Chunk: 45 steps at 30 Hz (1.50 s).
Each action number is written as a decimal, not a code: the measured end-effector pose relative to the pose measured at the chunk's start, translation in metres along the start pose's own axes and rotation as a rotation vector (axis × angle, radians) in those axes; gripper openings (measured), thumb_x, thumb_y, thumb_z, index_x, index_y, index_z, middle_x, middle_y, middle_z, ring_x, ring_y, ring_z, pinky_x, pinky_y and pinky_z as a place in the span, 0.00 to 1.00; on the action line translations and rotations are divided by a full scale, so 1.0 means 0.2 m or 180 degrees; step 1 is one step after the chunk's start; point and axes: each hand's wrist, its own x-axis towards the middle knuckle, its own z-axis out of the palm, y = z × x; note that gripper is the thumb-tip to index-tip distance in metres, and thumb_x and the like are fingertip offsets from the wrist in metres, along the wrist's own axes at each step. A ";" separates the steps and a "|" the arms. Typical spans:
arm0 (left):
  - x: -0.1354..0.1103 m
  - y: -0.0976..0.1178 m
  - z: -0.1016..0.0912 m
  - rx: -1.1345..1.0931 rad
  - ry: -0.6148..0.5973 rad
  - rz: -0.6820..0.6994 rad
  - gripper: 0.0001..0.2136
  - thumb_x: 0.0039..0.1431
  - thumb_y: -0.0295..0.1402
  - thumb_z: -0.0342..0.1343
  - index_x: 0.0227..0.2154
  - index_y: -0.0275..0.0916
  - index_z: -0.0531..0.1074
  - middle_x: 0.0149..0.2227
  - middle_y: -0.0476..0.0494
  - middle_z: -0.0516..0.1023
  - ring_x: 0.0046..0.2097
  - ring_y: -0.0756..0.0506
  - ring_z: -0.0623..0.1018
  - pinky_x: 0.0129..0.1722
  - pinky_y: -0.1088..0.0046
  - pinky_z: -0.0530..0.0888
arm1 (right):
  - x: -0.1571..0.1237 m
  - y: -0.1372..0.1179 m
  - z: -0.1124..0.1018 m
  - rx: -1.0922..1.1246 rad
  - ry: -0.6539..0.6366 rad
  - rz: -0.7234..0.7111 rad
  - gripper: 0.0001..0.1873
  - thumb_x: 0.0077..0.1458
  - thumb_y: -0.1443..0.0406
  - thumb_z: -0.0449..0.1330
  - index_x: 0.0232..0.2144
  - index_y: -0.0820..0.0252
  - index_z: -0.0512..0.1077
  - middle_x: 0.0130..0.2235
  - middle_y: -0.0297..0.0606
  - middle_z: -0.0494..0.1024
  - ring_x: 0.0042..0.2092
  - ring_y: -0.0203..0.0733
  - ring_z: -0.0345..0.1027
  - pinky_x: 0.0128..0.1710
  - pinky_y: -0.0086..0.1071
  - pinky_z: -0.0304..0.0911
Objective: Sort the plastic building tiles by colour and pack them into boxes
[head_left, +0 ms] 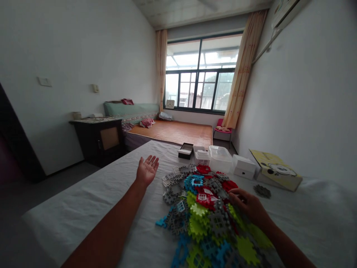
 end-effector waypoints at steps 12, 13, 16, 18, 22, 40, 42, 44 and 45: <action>0.02 -0.09 -0.04 0.0440 0.0196 -0.0156 0.09 0.62 0.35 0.47 0.41 0.40 0.68 0.47 0.40 0.71 0.43 0.47 0.78 0.39 0.70 0.75 | 0.04 0.09 -0.04 0.0255 0.0823 0.0289 0.19 0.50 0.52 0.55 0.36 0.59 0.74 0.34 0.40 0.80 0.34 0.45 0.73 0.33 0.33 0.66; 0.02 -0.11 -0.05 0.0567 0.0237 -0.0198 0.07 0.61 0.32 0.48 0.40 0.40 0.68 0.46 0.40 0.71 0.42 0.47 0.78 0.38 0.71 0.75 | 0.04 0.10 -0.05 0.0351 0.0814 0.0297 0.19 0.50 0.52 0.55 0.36 0.59 0.74 0.34 0.41 0.80 0.34 0.45 0.73 0.33 0.33 0.66; 0.00 -0.16 -0.05 0.1056 0.0024 -0.0241 0.08 0.58 0.31 0.51 0.40 0.38 0.70 0.47 0.39 0.73 0.41 0.46 0.78 0.38 0.70 0.75 | 0.05 0.11 -0.04 0.0563 0.0761 0.0347 0.20 0.50 0.51 0.55 0.35 0.60 0.74 0.34 0.41 0.79 0.34 0.45 0.72 0.33 0.35 0.67; -0.01 -0.19 -0.05 0.1822 -0.0349 -0.0108 0.11 0.54 0.35 0.55 0.40 0.38 0.72 0.45 0.40 0.75 0.42 0.43 0.78 0.41 0.67 0.74 | 0.05 0.11 -0.04 0.0716 0.0641 0.0380 0.21 0.49 0.50 0.56 0.36 0.60 0.74 0.35 0.42 0.79 0.35 0.46 0.72 0.34 0.36 0.68; -0.02 -0.22 -0.05 0.3401 -0.1232 0.0465 0.16 0.45 0.43 0.61 0.36 0.40 0.77 0.40 0.41 0.79 0.48 0.38 0.74 0.51 0.61 0.69 | 0.04 0.06 -0.04 0.1155 0.0170 0.0301 0.22 0.43 0.51 0.63 0.37 0.59 0.73 0.39 0.41 0.79 0.39 0.46 0.73 0.40 0.37 0.68; 0.05 -0.25 -0.10 0.3686 -0.1500 0.0861 0.14 0.39 0.45 0.65 0.31 0.46 0.79 0.44 0.43 0.77 0.50 0.36 0.73 0.58 0.58 0.62 | 0.05 0.66 -0.29 0.0227 0.2325 0.0951 0.21 0.48 0.53 0.52 0.37 0.59 0.72 0.30 0.41 0.79 0.33 0.45 0.74 0.29 0.35 0.70; 0.06 -0.26 -0.11 0.3736 -0.1536 0.0859 0.14 0.40 0.45 0.65 0.32 0.46 0.79 0.45 0.43 0.77 0.50 0.37 0.72 0.58 0.58 0.62 | 0.04 0.68 -0.30 0.0057 0.2256 0.1016 0.18 0.45 0.57 0.54 0.37 0.59 0.72 0.32 0.42 0.79 0.34 0.46 0.74 0.33 0.36 0.70; 0.06 -0.26 -0.11 0.3718 -0.1544 0.0846 0.14 0.40 0.44 0.65 0.31 0.46 0.79 0.45 0.43 0.77 0.50 0.37 0.72 0.58 0.59 0.62 | 0.03 0.69 -0.30 -0.0119 0.2178 0.1090 0.18 0.42 0.61 0.55 0.37 0.60 0.72 0.36 0.45 0.79 0.37 0.47 0.74 0.38 0.39 0.69; 0.06 -0.26 -0.11 0.3676 -0.1525 0.0832 0.14 0.40 0.44 0.65 0.31 0.46 0.79 0.44 0.43 0.77 0.50 0.37 0.72 0.57 0.59 0.63 | 0.03 0.70 -0.30 -0.0202 0.2132 0.1117 0.19 0.41 0.62 0.55 0.38 0.61 0.72 0.38 0.46 0.79 0.38 0.48 0.74 0.40 0.41 0.68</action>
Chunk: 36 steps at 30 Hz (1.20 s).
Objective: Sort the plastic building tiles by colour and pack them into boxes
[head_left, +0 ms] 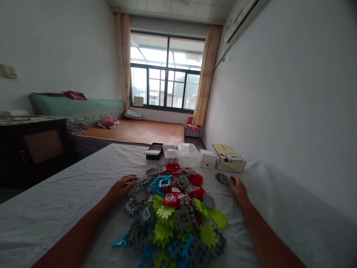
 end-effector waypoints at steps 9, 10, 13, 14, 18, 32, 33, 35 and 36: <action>-0.03 0.09 0.02 -0.0469 0.0126 -0.0288 0.07 0.39 0.33 0.66 0.26 0.45 0.78 0.42 0.43 0.78 0.50 0.37 0.73 0.58 0.59 0.61 | -0.05 -0.11 0.05 -0.0217 -0.0420 -0.0362 0.26 0.42 0.64 0.55 0.47 0.58 0.67 0.47 0.45 0.75 0.43 0.46 0.72 0.44 0.40 0.65; -0.03 0.09 0.02 -0.0601 0.0153 -0.0332 0.06 0.40 0.32 0.66 0.25 0.45 0.78 0.41 0.43 0.78 0.50 0.38 0.73 0.58 0.60 0.62 | -0.06 -0.15 0.05 -0.0219 -0.0438 -0.0452 0.25 0.43 0.63 0.55 0.47 0.58 0.67 0.47 0.45 0.74 0.44 0.46 0.71 0.45 0.40 0.65; -0.04 0.10 0.03 -0.0897 0.0193 -0.0414 0.03 0.42 0.30 0.64 0.22 0.46 0.77 0.38 0.44 0.79 0.50 0.38 0.73 0.58 0.60 0.62 | -0.14 -0.31 0.07 -0.0052 -0.0893 -0.0748 0.20 0.48 0.59 0.54 0.45 0.57 0.68 0.45 0.42 0.76 0.41 0.44 0.71 0.41 0.39 0.67; -0.04 0.10 0.03 -0.0939 0.0191 -0.0426 0.03 0.43 0.30 0.64 0.22 0.46 0.76 0.38 0.44 0.79 0.50 0.38 0.73 0.58 0.60 0.62 | -0.17 -0.37 0.08 0.0048 -0.1157 -0.0828 0.19 0.50 0.58 0.53 0.44 0.57 0.69 0.43 0.41 0.76 0.39 0.43 0.72 0.39 0.37 0.68; -0.06 0.13 0.06 -0.0960 0.0317 -0.0313 0.06 0.42 0.26 0.64 0.23 0.46 0.77 0.40 0.43 0.78 0.56 0.38 0.67 0.62 0.60 0.55 | -0.32 -0.54 0.13 0.0254 -0.1804 -0.1096 0.17 0.53 0.55 0.51 0.41 0.57 0.71 0.39 0.40 0.78 0.37 0.43 0.72 0.35 0.35 0.68; -0.16 0.27 0.11 -0.0353 -0.0406 0.0405 0.15 0.42 0.34 0.65 0.37 0.48 0.78 0.43 0.46 0.79 0.49 0.39 0.74 0.56 0.62 0.64 | -0.37 -0.45 0.17 -0.0108 -0.1820 -0.1323 0.18 0.55 0.57 0.48 0.42 0.56 0.70 0.43 0.41 0.77 0.36 0.44 0.72 0.38 0.37 0.67; -0.16 0.27 0.10 -0.0198 -0.0345 0.0442 0.14 0.43 0.35 0.64 0.37 0.48 0.78 0.42 0.46 0.79 0.48 0.39 0.75 0.55 0.63 0.66 | -0.37 -0.45 0.17 -0.0132 -0.1804 -0.1369 0.17 0.55 0.57 0.48 0.42 0.55 0.71 0.44 0.41 0.77 0.37 0.44 0.72 0.39 0.37 0.67; -0.15 0.24 0.09 0.0074 -0.0198 0.0400 0.13 0.44 0.35 0.62 0.36 0.48 0.79 0.39 0.46 0.80 0.44 0.40 0.76 0.51 0.64 0.69 | -0.37 -0.45 0.17 -0.0195 -0.1788 -0.1451 0.17 0.55 0.57 0.48 0.42 0.55 0.71 0.44 0.41 0.77 0.38 0.44 0.72 0.40 0.37 0.67; -0.14 0.23 0.09 0.0171 -0.0119 0.0341 0.12 0.45 0.35 0.62 0.36 0.48 0.79 0.37 0.46 0.80 0.41 0.41 0.77 0.48 0.65 0.70 | -0.37 -0.44 0.17 -0.0229 -0.1788 -0.1473 0.18 0.56 0.57 0.48 0.42 0.55 0.71 0.44 0.41 0.77 0.38 0.45 0.73 0.40 0.37 0.67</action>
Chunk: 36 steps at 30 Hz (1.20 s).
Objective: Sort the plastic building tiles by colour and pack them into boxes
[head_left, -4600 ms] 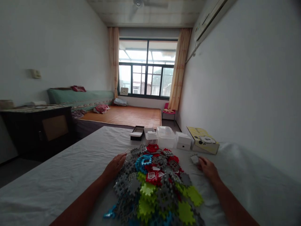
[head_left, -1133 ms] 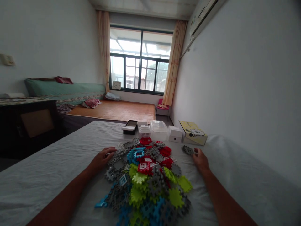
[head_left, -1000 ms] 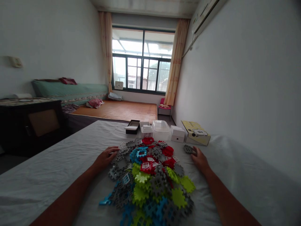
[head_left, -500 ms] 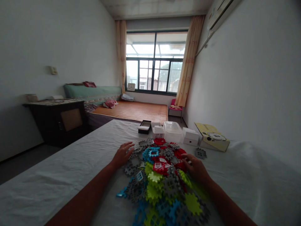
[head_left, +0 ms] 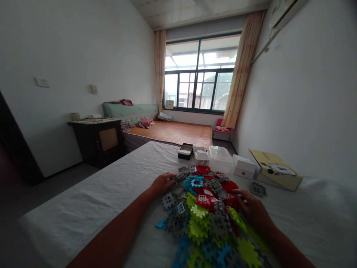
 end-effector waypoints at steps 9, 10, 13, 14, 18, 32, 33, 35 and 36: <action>0.03 -0.06 0.00 0.0043 0.0356 -0.0175 0.10 0.50 0.39 0.59 0.33 0.42 0.78 0.33 0.44 0.79 0.36 0.43 0.77 0.37 0.70 0.73 | -0.01 0.01 0.00 -0.0108 0.0066 -0.0089 0.17 0.55 0.58 0.49 0.42 0.54 0.72 0.44 0.40 0.77 0.41 0.46 0.73 0.41 0.37 0.66; 0.03 -0.05 0.00 0.0040 0.0319 -0.0168 0.10 0.50 0.39 0.59 0.33 0.41 0.78 0.33 0.44 0.79 0.36 0.43 0.77 0.37 0.70 0.73 | -0.01 0.01 0.00 -0.0107 0.0067 -0.0108 0.17 0.55 0.58 0.49 0.42 0.54 0.72 0.44 0.40 0.77 0.42 0.46 0.73 0.42 0.37 0.66; 0.02 -0.02 0.00 0.0024 0.0137 -0.0106 0.11 0.50 0.41 0.58 0.32 0.40 0.78 0.33 0.43 0.78 0.37 0.44 0.76 0.35 0.73 0.73 | -0.01 0.01 0.00 -0.0112 0.0064 -0.0119 0.17 0.54 0.59 0.49 0.42 0.54 0.72 0.44 0.40 0.77 0.43 0.46 0.73 0.42 0.36 0.66; 0.02 0.00 0.00 0.0047 0.0052 -0.0064 0.12 0.52 0.41 0.57 0.32 0.40 0.78 0.33 0.43 0.78 0.37 0.45 0.75 0.34 0.74 0.72 | -0.01 0.00 0.00 -0.0122 0.0052 -0.0112 0.17 0.54 0.59 0.49 0.41 0.54 0.72 0.44 0.40 0.77 0.43 0.46 0.72 0.43 0.37 0.66; 0.01 0.03 0.00 0.0502 -0.0168 0.0131 0.15 0.57 0.43 0.51 0.26 0.37 0.75 0.28 0.46 0.74 0.33 0.48 0.72 0.31 0.76 0.69 | -0.01 -0.01 -0.01 -0.0171 -0.0003 -0.0094 0.17 0.55 0.60 0.48 0.42 0.55 0.72 0.44 0.41 0.77 0.43 0.46 0.72 0.43 0.38 0.66; -0.12 0.38 0.18 0.0478 -0.0349 0.1538 0.09 0.59 0.30 0.52 0.40 0.40 0.75 0.39 0.42 0.75 0.41 0.48 0.75 0.42 0.73 0.72 | -0.03 -0.45 -0.03 0.0192 0.0379 -0.0852 0.15 0.59 0.59 0.52 0.47 0.54 0.68 0.45 0.39 0.76 0.34 0.37 0.72 0.37 0.30 0.67; -0.15 0.41 0.21 0.0524 -0.0394 0.1719 0.10 0.59 0.29 0.52 0.40 0.41 0.75 0.39 0.42 0.76 0.41 0.48 0.75 0.43 0.73 0.72 | -0.05 -0.52 -0.03 0.0234 0.0223 -0.1064 0.16 0.58 0.59 0.54 0.49 0.53 0.68 0.46 0.39 0.75 0.37 0.37 0.72 0.39 0.30 0.67; -0.19 0.46 0.25 0.0527 -0.0409 0.1912 0.10 0.58 0.28 0.53 0.41 0.41 0.75 0.38 0.42 0.77 0.40 0.48 0.76 0.42 0.74 0.73 | -0.07 -0.63 -0.01 0.0351 -0.0052 -0.1389 0.17 0.57 0.59 0.56 0.49 0.52 0.68 0.46 0.39 0.76 0.42 0.39 0.71 0.43 0.30 0.66; -0.20 0.47 0.27 0.0506 -0.0430 0.1944 0.09 0.58 0.29 0.53 0.41 0.41 0.75 0.38 0.42 0.77 0.40 0.49 0.76 0.41 0.75 0.73 | -0.08 -0.66 0.00 0.0439 -0.0135 -0.1460 0.15 0.57 0.60 0.55 0.48 0.52 0.69 0.44 0.39 0.76 0.42 0.40 0.71 0.43 0.31 0.66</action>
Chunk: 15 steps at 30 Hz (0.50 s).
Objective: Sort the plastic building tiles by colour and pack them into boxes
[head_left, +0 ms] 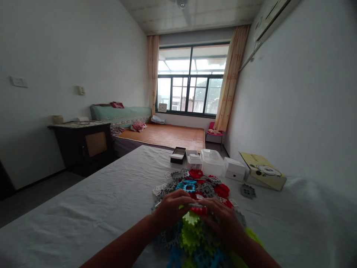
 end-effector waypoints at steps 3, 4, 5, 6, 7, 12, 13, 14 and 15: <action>0.01 0.00 0.00 -0.0006 -0.0072 -0.0126 0.11 0.58 0.31 0.54 0.44 0.42 0.73 0.40 0.42 0.77 0.41 0.48 0.77 0.42 0.74 0.73 | 0.01 0.03 0.00 0.0310 0.0135 0.0435 0.13 0.60 0.59 0.51 0.42 0.54 0.72 0.38 0.38 0.78 0.39 0.39 0.71 0.39 0.30 0.65; 0.01 -0.03 -0.01 0.0024 -0.0037 -0.0258 0.11 0.59 0.32 0.53 0.45 0.43 0.73 0.41 0.42 0.77 0.43 0.48 0.76 0.44 0.74 0.73 | 0.01 0.07 -0.01 0.0409 0.0253 0.0755 0.14 0.60 0.58 0.51 0.41 0.55 0.72 0.36 0.38 0.78 0.37 0.39 0.71 0.37 0.30 0.65; 0.01 -0.06 -0.04 0.0058 0.0071 -0.0439 0.12 0.60 0.33 0.51 0.46 0.43 0.72 0.43 0.42 0.76 0.44 0.48 0.76 0.45 0.73 0.73 | 0.01 0.13 -0.03 0.0498 0.0367 0.1086 0.15 0.59 0.56 0.51 0.39 0.56 0.72 0.35 0.38 0.78 0.35 0.40 0.71 0.35 0.30 0.65; 0.01 -0.12 -0.07 0.0101 0.0254 -0.0667 0.12 0.61 0.35 0.49 0.46 0.43 0.71 0.44 0.42 0.76 0.45 0.47 0.76 0.45 0.72 0.72 | 0.00 0.19 -0.05 0.0586 0.0474 0.1367 0.16 0.58 0.54 0.52 0.38 0.58 0.72 0.33 0.37 0.78 0.34 0.40 0.70 0.33 0.30 0.64; 0.00 -0.18 -0.10 0.0115 0.0458 -0.0920 0.13 0.62 0.36 0.46 0.46 0.42 0.71 0.45 0.42 0.76 0.46 0.47 0.76 0.45 0.71 0.73 | 0.00 0.25 -0.08 0.0684 0.0553 0.1564 0.18 0.56 0.52 0.52 0.36 0.59 0.73 0.31 0.37 0.77 0.32 0.40 0.69 0.32 0.30 0.64; -0.10 -0.54 -0.25 0.0158 0.1162 -0.2159 0.22 0.58 0.48 0.45 0.42 0.36 0.72 0.41 0.37 0.78 0.42 0.41 0.78 0.38 0.67 0.76 | -0.04 0.44 -0.18 0.1183 0.0747 0.2126 0.24 0.51 0.47 0.54 0.31 0.62 0.74 0.26 0.36 0.76 0.25 0.36 0.63 0.25 0.29 0.58; -0.12 -0.59 -0.26 0.0061 0.1192 -0.2348 0.24 0.56 0.51 0.45 0.41 0.35 0.72 0.40 0.37 0.79 0.41 0.41 0.78 0.36 0.67 0.76 | -0.05 0.44 -0.18 0.1258 0.0762 0.2219 0.25 0.50 0.46 0.54 0.31 0.63 0.74 0.26 0.35 0.76 0.24 0.35 0.61 0.24 0.28 0.56; -0.14 -0.63 -0.27 -0.0029 0.1224 -0.2488 0.26 0.54 0.52 0.46 0.41 0.35 0.72 0.39 0.37 0.79 0.40 0.40 0.79 0.35 0.67 0.76 | -0.05 0.44 -0.18 0.1316 0.0778 0.2290 0.25 0.49 0.46 0.55 0.31 0.63 0.74 0.25 0.35 0.76 0.23 0.34 0.60 0.22 0.28 0.55; -0.16 -0.65 -0.27 -0.0117 0.1237 -0.2588 0.27 0.52 0.54 0.46 0.41 0.34 0.72 0.39 0.37 0.79 0.40 0.40 0.79 0.34 0.67 0.76 | -0.05 0.43 -0.18 0.1358 0.0795 0.2335 0.25 0.48 0.46 0.55 0.30 0.62 0.74 0.25 0.35 0.75 0.22 0.33 0.59 0.21 0.27 0.53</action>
